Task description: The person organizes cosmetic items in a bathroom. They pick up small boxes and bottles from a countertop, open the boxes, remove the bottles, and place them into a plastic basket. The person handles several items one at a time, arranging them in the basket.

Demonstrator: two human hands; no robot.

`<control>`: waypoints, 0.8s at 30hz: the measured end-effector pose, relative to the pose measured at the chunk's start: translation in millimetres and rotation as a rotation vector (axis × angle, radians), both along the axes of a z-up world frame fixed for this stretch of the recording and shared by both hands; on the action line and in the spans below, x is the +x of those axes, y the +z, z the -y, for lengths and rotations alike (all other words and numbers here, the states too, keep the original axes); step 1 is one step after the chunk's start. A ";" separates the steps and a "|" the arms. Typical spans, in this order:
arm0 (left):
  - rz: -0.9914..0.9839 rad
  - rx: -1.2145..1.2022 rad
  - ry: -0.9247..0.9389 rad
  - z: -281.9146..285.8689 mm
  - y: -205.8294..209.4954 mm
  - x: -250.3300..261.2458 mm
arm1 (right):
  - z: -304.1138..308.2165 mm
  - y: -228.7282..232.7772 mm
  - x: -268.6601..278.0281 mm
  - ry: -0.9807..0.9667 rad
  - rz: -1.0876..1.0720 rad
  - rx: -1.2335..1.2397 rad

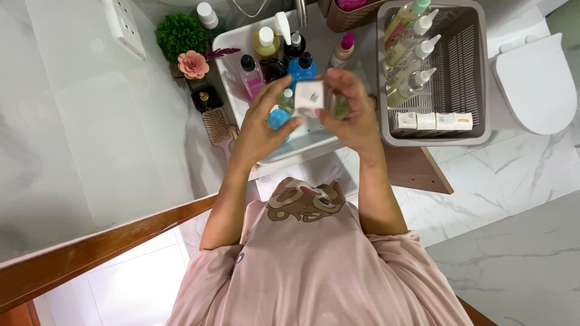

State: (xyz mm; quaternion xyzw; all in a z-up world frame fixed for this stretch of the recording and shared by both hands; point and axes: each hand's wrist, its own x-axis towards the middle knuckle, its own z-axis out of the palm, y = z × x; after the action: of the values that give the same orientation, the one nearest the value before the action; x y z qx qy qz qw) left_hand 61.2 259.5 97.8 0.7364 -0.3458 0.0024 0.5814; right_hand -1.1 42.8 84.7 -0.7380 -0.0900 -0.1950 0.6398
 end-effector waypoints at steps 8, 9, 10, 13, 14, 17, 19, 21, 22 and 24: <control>-0.220 -0.166 -0.079 10.1 3.4 -6.5 | -0.8 25.6 -12.9 0.038 -0.097 -0.329; -0.272 -0.211 -0.101 8.6 3.3 -7.3 | -1.6 26.4 -14.6 0.036 -0.156 -0.318; -0.176 -0.147 -0.089 6.4 4.9 -5.8 | -1.0 27.5 -14.2 0.037 -0.211 -0.309; 0.021 0.003 -0.082 -2.1 14.9 -1.7 | 5.7 32.8 -16.2 0.073 -0.212 -0.312; 0.029 0.022 -0.104 -3.6 19.1 0.3 | 8.2 35.1 -16.7 0.090 -0.184 -0.319; 0.033 0.080 -0.182 -3.7 27.6 3.0 | 10.8 41.1 -18.0 0.094 -0.202 -0.340; 0.067 0.101 -0.198 -2.2 28.2 3.6 | 13.0 44.4 -18.3 0.079 -0.224 -0.358; 0.138 0.103 -0.176 2.0 26.2 3.5 | 14.0 45.2 -18.2 0.051 -0.243 -0.334; 0.156 0.096 -0.142 3.0 25.1 3.3 | 13.6 44.2 -18.4 0.030 -0.254 -0.301; 0.192 0.080 -0.074 5.7 22.5 2.7 | 13.5 40.4 -18.7 0.016 -0.243 -0.239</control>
State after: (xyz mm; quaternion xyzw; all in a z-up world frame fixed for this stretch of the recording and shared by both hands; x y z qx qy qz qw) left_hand 63.9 253.8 120.3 0.7421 -0.4266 0.0376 0.5156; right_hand -19.8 29.3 125.1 -0.8263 -0.0402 -0.0871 0.5551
